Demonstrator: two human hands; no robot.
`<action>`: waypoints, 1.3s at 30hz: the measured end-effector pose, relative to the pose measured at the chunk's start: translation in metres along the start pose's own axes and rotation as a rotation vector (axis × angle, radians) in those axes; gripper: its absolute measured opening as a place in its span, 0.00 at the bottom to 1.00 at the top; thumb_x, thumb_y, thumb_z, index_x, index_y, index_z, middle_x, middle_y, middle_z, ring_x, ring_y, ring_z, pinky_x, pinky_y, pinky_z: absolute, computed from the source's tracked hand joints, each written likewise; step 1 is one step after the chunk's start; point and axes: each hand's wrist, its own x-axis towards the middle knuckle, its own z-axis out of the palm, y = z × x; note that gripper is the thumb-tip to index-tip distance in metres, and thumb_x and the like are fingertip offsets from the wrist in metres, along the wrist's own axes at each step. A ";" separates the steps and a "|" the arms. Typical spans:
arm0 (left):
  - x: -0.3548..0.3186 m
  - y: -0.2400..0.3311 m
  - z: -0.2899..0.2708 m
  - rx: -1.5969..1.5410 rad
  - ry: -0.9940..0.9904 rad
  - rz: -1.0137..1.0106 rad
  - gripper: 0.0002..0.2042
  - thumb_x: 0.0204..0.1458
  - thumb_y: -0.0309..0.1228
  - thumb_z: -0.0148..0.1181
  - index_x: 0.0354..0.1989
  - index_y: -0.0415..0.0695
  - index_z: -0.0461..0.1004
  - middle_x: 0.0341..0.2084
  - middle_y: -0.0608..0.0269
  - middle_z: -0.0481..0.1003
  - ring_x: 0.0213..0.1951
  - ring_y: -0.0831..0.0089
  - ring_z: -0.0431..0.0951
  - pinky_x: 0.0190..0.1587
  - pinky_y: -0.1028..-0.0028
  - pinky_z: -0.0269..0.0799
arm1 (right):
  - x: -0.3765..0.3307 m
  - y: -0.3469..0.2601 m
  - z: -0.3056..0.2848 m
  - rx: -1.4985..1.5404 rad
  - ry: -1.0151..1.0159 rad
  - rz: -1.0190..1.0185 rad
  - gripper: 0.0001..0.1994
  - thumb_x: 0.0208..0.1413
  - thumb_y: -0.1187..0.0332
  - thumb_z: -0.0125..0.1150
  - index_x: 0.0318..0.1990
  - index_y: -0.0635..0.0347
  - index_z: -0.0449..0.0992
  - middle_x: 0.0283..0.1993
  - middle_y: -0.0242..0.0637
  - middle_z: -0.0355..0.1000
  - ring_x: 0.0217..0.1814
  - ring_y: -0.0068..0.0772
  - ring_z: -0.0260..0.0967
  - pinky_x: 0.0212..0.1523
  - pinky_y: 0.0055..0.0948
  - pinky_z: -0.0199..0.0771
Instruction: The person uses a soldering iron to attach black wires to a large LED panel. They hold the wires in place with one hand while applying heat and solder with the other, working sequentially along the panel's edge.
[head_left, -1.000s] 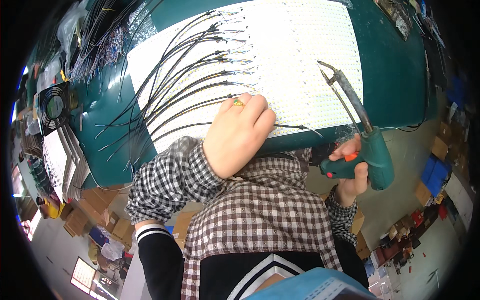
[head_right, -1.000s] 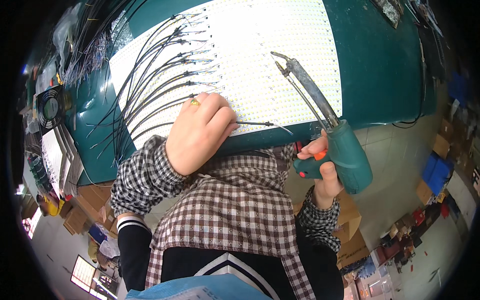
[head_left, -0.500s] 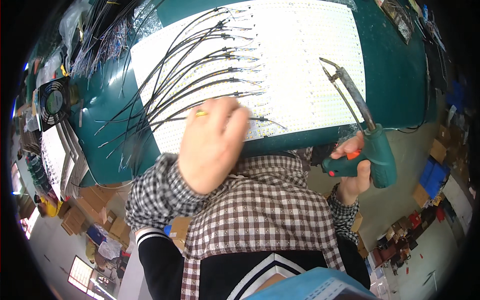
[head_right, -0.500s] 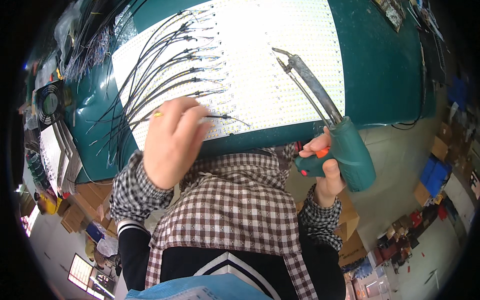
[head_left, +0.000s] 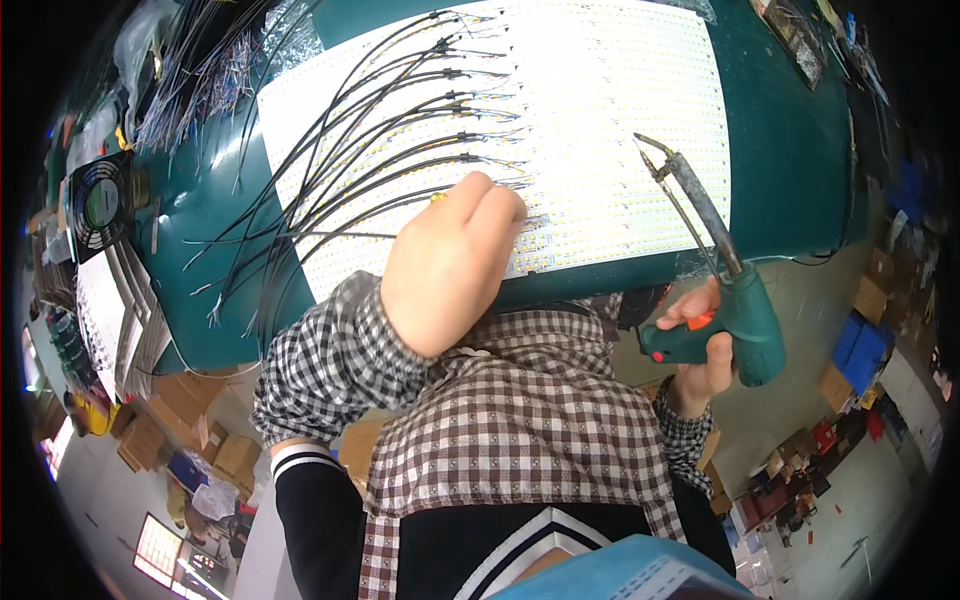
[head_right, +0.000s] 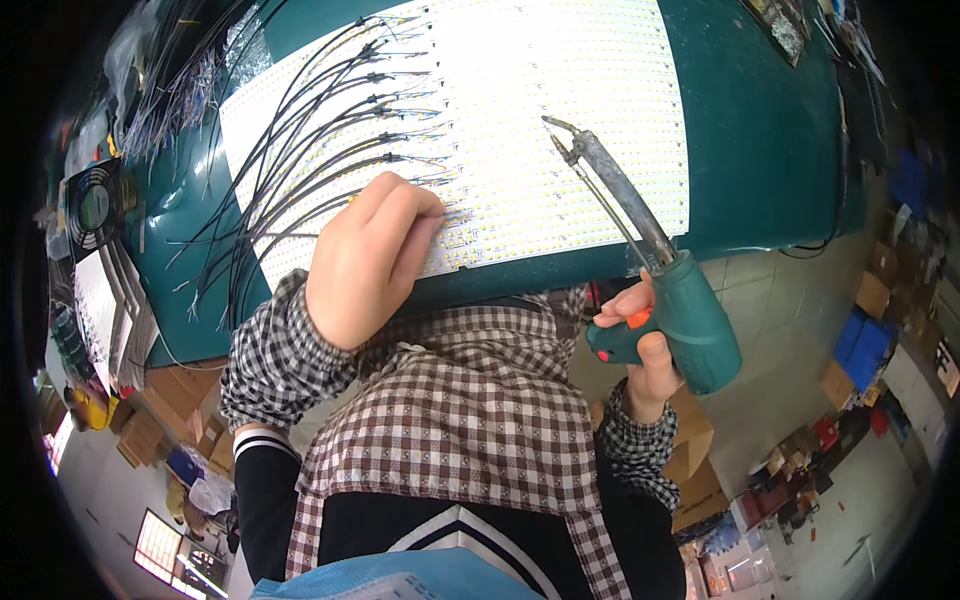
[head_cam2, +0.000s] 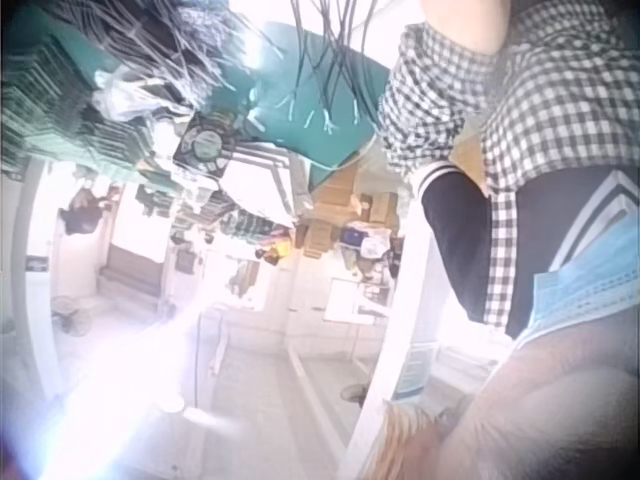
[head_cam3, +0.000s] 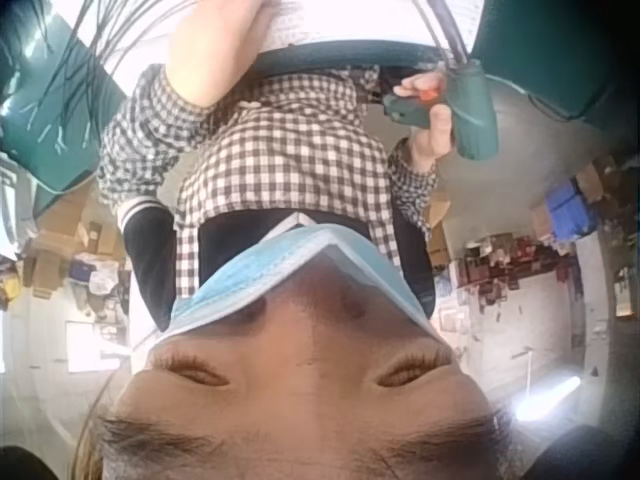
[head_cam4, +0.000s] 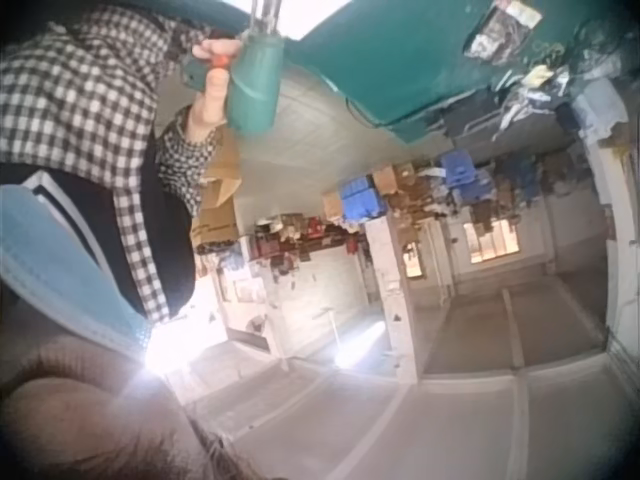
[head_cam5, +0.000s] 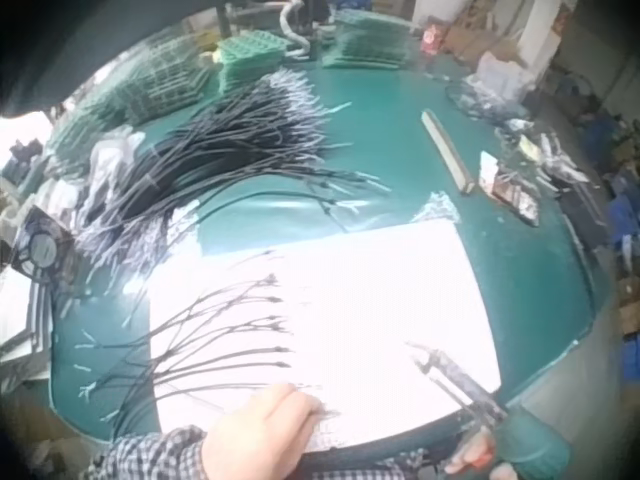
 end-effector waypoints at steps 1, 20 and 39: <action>0.000 -0.004 0.001 -0.002 0.008 -0.006 0.07 0.54 0.18 0.64 0.38 0.40 0.74 0.31 0.55 0.73 0.30 0.56 0.78 0.32 0.63 0.74 | 0.000 0.000 0.001 -0.010 -0.004 -0.002 0.40 0.61 0.48 0.68 0.65 0.78 0.65 0.44 0.43 0.74 0.42 0.37 0.78 0.41 0.35 0.86; 0.004 -0.015 0.009 -0.199 0.079 -0.079 0.09 0.46 0.19 0.66 0.31 0.43 0.72 0.28 0.57 0.72 0.28 0.56 0.77 0.30 0.62 0.73 | -0.028 -0.010 0.015 -0.154 -0.077 0.144 0.31 0.63 0.51 0.67 0.58 0.73 0.72 0.50 0.47 0.76 0.47 0.38 0.79 0.49 0.37 0.83; -0.002 -0.011 0.010 -0.132 0.087 -0.072 0.06 0.49 0.20 0.65 0.31 0.41 0.73 0.26 0.59 0.72 0.24 0.64 0.75 0.28 0.68 0.72 | -0.032 -0.006 0.013 -0.275 -0.121 0.153 0.21 0.54 0.61 0.77 0.48 0.68 0.80 0.41 0.41 0.81 0.38 0.31 0.80 0.44 0.33 0.82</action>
